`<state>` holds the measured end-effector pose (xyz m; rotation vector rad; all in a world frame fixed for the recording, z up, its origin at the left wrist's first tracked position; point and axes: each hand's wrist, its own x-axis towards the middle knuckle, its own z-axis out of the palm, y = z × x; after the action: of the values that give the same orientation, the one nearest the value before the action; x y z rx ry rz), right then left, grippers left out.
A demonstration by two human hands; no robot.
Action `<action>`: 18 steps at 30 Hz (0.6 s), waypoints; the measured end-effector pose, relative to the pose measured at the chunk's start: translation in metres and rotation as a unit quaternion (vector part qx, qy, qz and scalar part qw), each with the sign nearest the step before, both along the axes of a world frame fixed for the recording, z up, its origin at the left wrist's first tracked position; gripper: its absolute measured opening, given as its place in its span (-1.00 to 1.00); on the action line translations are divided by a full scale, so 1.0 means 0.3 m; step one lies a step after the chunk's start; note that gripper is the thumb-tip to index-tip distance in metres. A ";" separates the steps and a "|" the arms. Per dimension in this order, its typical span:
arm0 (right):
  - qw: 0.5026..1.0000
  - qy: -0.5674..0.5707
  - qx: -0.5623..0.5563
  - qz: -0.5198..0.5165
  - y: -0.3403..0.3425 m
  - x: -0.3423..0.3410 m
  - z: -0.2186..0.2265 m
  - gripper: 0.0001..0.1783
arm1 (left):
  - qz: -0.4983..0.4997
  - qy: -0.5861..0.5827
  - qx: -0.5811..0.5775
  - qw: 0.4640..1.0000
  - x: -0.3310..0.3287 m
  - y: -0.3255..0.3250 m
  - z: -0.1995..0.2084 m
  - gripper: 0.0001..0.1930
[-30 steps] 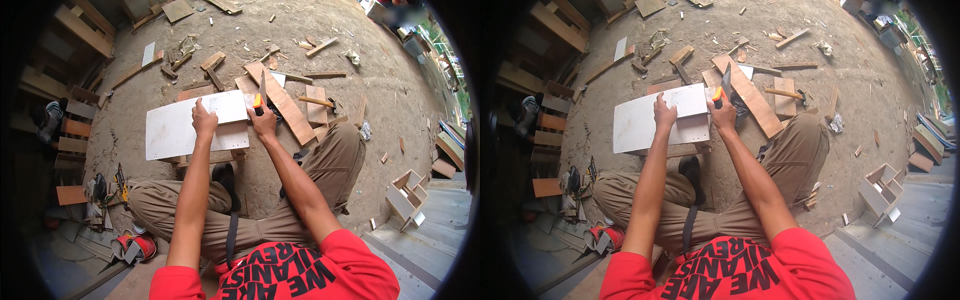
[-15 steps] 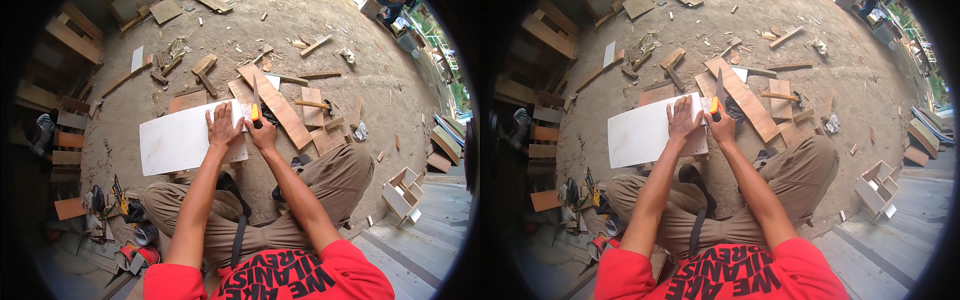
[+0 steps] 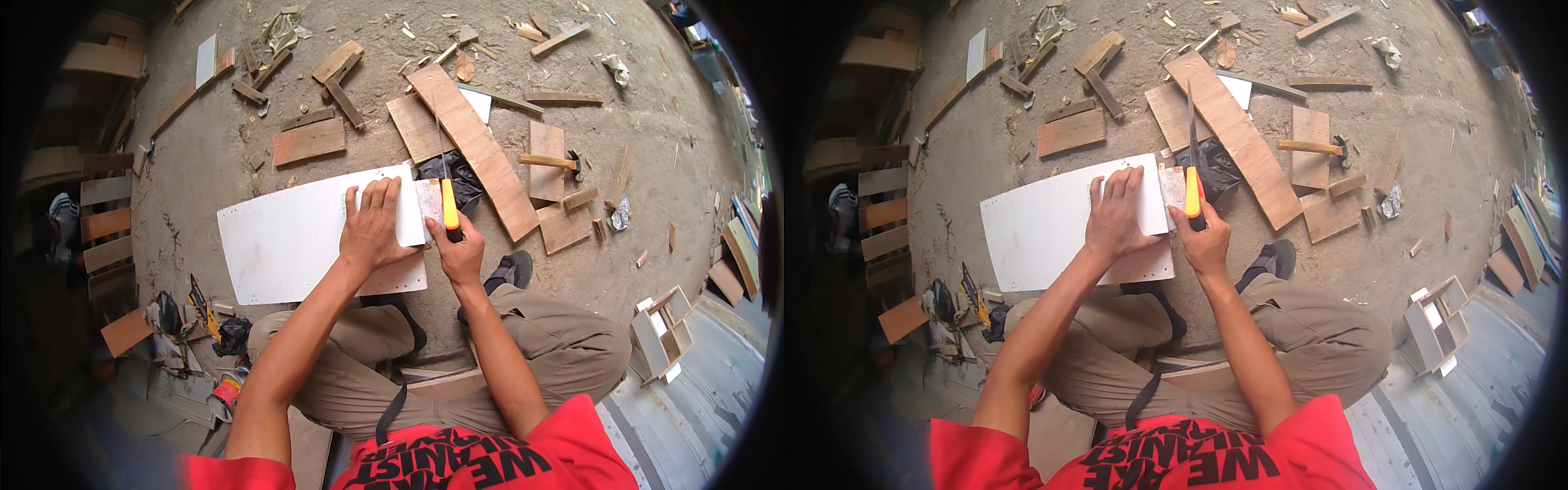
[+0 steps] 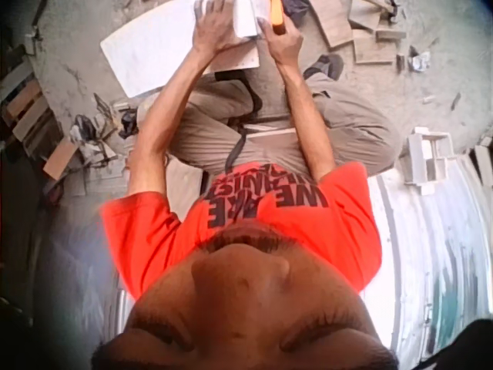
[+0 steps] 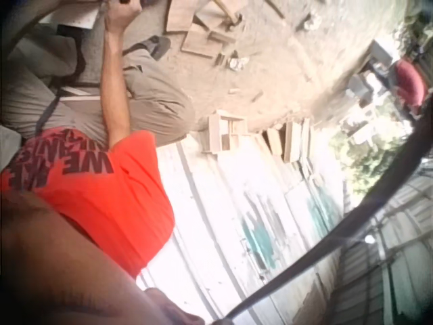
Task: The person sits on the ground and uses a hand saw to cut a white rectangular board. They position the board on a wooden support, saw along a marked line, and separate the cut piece.
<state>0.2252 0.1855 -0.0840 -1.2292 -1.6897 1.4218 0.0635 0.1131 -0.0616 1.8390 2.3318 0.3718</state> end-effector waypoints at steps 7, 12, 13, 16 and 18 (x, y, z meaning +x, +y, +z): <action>0.998 -0.017 0.055 0.020 0.023 -0.017 -0.008 -0.59 | 0.008 0.015 -0.018 1.000 -0.005 -0.002 -0.010 0.26; 0.991 -0.107 0.081 0.024 0.033 -0.040 -0.022 -0.53 | 0.021 0.017 -0.024 0.999 -0.033 0.001 0.000 0.30; 0.993 -0.071 0.096 0.017 0.029 -0.047 -0.036 -0.50 | 0.025 0.017 -0.022 0.999 -0.037 -0.001 -0.004 0.30; 0.992 -0.062 0.108 0.005 0.026 -0.016 -0.046 -0.45 | 0.012 -0.003 -0.035 0.999 -0.010 0.027 -0.032 0.30; 0.995 -0.059 0.078 0.021 0.025 -0.014 -0.066 -0.43 | 0.021 -0.010 -0.039 0.999 -0.009 0.015 -0.034 0.35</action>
<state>0.2211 0.1929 -0.1037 -1.2165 -1.8784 1.2352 0.0608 0.1174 -0.0719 1.7456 2.3409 0.2994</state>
